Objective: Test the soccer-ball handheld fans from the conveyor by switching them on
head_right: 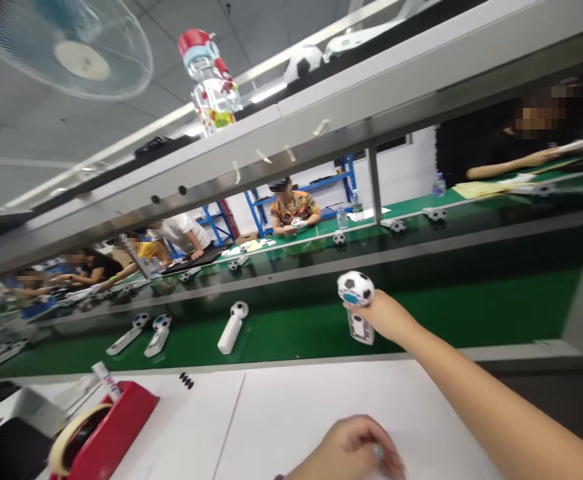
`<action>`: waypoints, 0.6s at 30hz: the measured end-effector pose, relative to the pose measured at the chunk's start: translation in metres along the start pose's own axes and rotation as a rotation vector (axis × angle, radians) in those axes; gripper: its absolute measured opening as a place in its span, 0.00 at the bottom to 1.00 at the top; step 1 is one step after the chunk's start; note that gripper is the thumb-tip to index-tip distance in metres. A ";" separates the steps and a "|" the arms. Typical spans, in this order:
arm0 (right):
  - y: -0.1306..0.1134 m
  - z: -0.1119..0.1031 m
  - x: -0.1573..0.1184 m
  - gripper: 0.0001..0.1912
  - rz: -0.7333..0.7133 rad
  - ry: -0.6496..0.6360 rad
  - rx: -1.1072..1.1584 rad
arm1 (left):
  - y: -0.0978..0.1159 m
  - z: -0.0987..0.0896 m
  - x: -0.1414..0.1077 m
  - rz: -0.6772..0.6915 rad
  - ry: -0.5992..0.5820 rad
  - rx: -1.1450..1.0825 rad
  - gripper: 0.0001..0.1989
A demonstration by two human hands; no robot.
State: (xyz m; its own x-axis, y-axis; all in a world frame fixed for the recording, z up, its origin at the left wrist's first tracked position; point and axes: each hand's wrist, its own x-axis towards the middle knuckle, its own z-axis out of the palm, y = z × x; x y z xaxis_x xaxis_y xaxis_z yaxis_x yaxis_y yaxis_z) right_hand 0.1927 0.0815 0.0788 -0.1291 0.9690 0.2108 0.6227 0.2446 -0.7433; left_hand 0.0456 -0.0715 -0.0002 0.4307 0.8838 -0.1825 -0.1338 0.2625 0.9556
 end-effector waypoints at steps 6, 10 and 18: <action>0.015 0.010 0.014 0.25 0.133 0.024 -0.159 | 0.018 0.005 -0.006 0.035 -0.012 -0.019 0.07; 0.034 0.040 -0.026 0.18 0.036 -0.005 -0.108 | 0.009 0.009 -0.006 0.056 -0.013 0.166 0.08; 0.067 0.076 -0.038 0.14 -0.289 0.103 -0.298 | 0.039 -0.032 -0.005 0.458 0.145 1.140 0.16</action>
State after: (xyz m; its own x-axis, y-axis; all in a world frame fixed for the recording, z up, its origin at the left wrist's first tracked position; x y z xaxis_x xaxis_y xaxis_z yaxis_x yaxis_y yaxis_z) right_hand 0.1812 0.0634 -0.0276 -0.2629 0.8498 0.4569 0.7700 0.4701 -0.4313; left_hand 0.0102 -0.0533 0.0301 0.4367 0.8591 0.2670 0.6383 -0.5050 0.5809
